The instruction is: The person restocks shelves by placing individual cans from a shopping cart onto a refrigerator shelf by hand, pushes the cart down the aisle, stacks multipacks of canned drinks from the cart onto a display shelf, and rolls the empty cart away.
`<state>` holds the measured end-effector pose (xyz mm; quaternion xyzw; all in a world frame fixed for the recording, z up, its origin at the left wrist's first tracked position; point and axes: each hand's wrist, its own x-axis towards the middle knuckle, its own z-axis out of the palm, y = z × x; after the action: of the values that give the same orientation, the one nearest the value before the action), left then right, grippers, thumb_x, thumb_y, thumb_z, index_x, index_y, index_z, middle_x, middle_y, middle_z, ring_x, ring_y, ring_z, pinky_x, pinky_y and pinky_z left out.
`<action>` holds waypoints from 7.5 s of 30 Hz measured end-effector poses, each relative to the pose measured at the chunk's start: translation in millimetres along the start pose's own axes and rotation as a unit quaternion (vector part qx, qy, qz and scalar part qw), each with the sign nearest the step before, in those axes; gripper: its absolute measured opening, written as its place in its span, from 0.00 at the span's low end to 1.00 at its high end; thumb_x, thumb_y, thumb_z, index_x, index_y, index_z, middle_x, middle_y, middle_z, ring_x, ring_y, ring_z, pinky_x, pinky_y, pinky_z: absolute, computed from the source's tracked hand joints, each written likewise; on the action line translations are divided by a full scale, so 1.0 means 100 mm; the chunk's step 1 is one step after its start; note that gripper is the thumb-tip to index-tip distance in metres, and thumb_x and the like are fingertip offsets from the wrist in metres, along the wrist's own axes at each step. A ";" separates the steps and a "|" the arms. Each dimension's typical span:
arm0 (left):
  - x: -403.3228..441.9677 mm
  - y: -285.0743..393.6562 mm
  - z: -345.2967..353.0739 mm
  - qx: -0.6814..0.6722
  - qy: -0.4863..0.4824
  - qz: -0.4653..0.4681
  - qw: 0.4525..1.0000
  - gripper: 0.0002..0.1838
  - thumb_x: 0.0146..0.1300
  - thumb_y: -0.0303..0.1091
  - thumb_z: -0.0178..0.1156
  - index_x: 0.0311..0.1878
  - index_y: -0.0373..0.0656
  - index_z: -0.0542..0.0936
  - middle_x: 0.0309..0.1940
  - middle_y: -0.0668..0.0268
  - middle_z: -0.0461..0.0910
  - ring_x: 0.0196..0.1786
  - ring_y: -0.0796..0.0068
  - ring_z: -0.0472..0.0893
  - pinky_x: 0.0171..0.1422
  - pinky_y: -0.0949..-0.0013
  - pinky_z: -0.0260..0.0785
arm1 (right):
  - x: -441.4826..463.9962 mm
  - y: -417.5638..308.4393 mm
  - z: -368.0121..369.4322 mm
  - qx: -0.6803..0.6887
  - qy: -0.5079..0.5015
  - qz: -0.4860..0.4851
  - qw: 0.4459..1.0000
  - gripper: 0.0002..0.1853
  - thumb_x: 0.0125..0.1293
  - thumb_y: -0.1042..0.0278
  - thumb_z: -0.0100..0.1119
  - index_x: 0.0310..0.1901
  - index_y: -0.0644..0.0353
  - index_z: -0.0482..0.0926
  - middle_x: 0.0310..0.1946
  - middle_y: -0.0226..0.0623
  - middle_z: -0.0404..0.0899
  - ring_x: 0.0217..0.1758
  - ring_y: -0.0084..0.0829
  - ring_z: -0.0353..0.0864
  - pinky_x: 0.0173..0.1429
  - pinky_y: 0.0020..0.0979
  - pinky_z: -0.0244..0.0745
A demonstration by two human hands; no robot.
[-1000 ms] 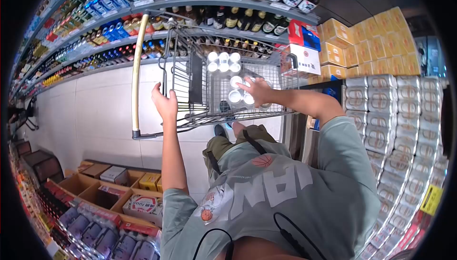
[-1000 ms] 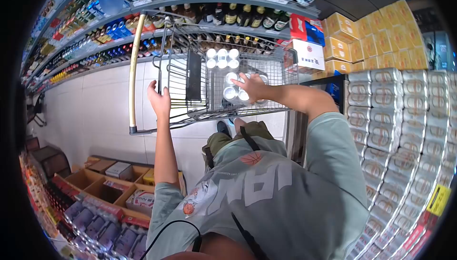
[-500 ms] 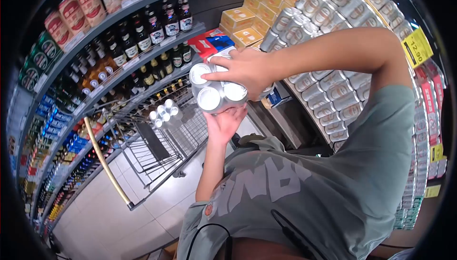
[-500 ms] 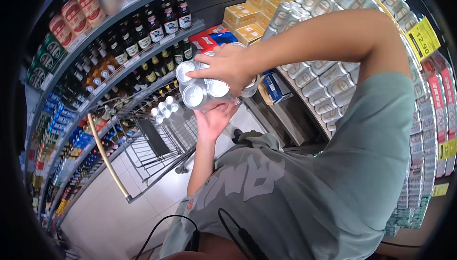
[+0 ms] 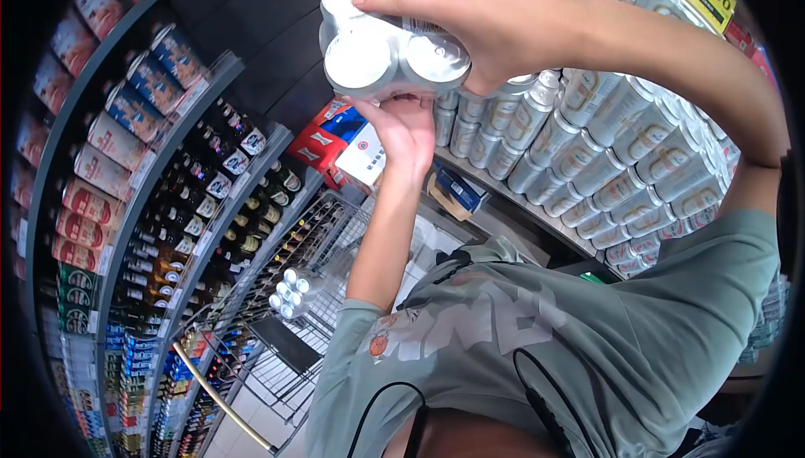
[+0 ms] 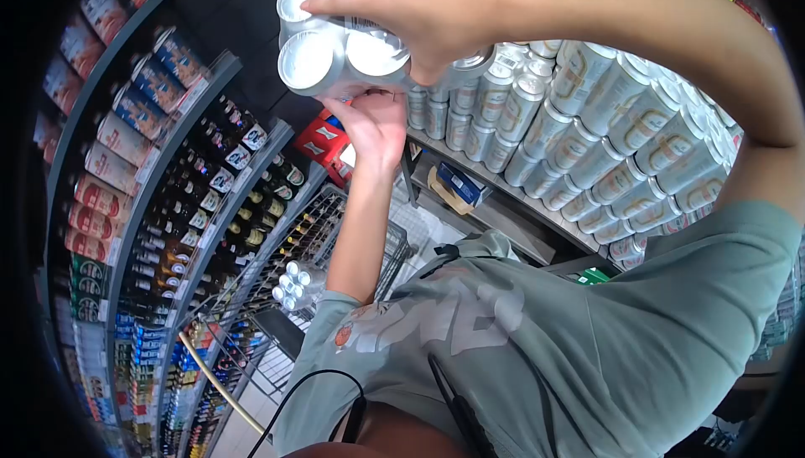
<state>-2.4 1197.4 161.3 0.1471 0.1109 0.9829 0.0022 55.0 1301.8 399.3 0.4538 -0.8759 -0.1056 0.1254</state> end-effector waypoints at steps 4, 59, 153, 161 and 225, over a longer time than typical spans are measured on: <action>0.48 -0.59 -0.34 0.173 -0.083 0.088 0.978 0.28 0.69 0.59 0.54 0.54 0.42 0.69 0.45 0.70 0.72 0.48 0.79 0.71 0.56 0.69 0.68 | -0.30 0.59 0.08 0.051 0.019 0.025 0.998 0.52 0.36 0.67 0.74 0.67 0.60 0.59 0.51 0.56 0.68 0.52 0.55 0.73 0.52 0.46 0.72; -3.76 2.77 -2.64 0.915 0.353 -0.011 0.193 0.38 0.50 0.34 0.69 0.65 0.34 0.66 0.70 0.44 0.61 0.73 0.41 0.59 0.78 0.51 0.50 | 0.77 -0.90 0.82 0.155 -0.269 -0.273 0.911 0.28 0.53 0.67 0.67 0.59 0.58 0.75 0.50 0.45 0.78 0.53 0.47 0.77 0.59 0.42 0.69; -6.96 4.02 -3.27 0.216 0.834 0.231 0.451 0.14 0.66 0.27 0.54 0.53 0.34 0.72 0.42 0.57 0.80 0.41 0.60 0.80 0.37 0.64 0.74 | 4.10 2.75 2.60 0.232 -0.300 0.126 0.916 0.64 0.42 0.62 0.75 0.78 0.49 0.40 0.62 0.56 0.70 0.61 0.45 0.74 0.64 0.41 0.71; -6.94 3.78 -3.08 0.192 0.855 0.199 0.438 0.13 0.61 0.30 0.58 0.46 0.33 0.77 0.40 0.60 0.78 0.38 0.66 0.78 0.37 0.68 0.73 | 3.71 2.76 3.05 0.132 -0.309 0.276 0.901 0.64 0.44 0.47 0.75 0.78 0.48 0.41 0.64 0.58 0.69 0.66 0.48 0.71 0.61 0.50 0.73; -8.94 4.86 -3.28 0.107 0.955 0.260 0.097 0.15 0.66 0.42 0.57 0.37 0.37 0.76 0.24 0.64 0.79 0.19 0.77 0.75 0.22 0.73 0.68 | 5.37 -9.38 6.37 0.259 -0.201 -0.532 0.780 0.14 0.49 0.71 0.64 0.41 0.52 0.80 0.50 0.43 0.66 0.51 0.50 0.71 0.51 0.47 0.74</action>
<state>771.5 619.1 -295.9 -0.8949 0.0802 0.2244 -0.3772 276.1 375.0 -417.4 0.8315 -0.4945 -0.0134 -0.2525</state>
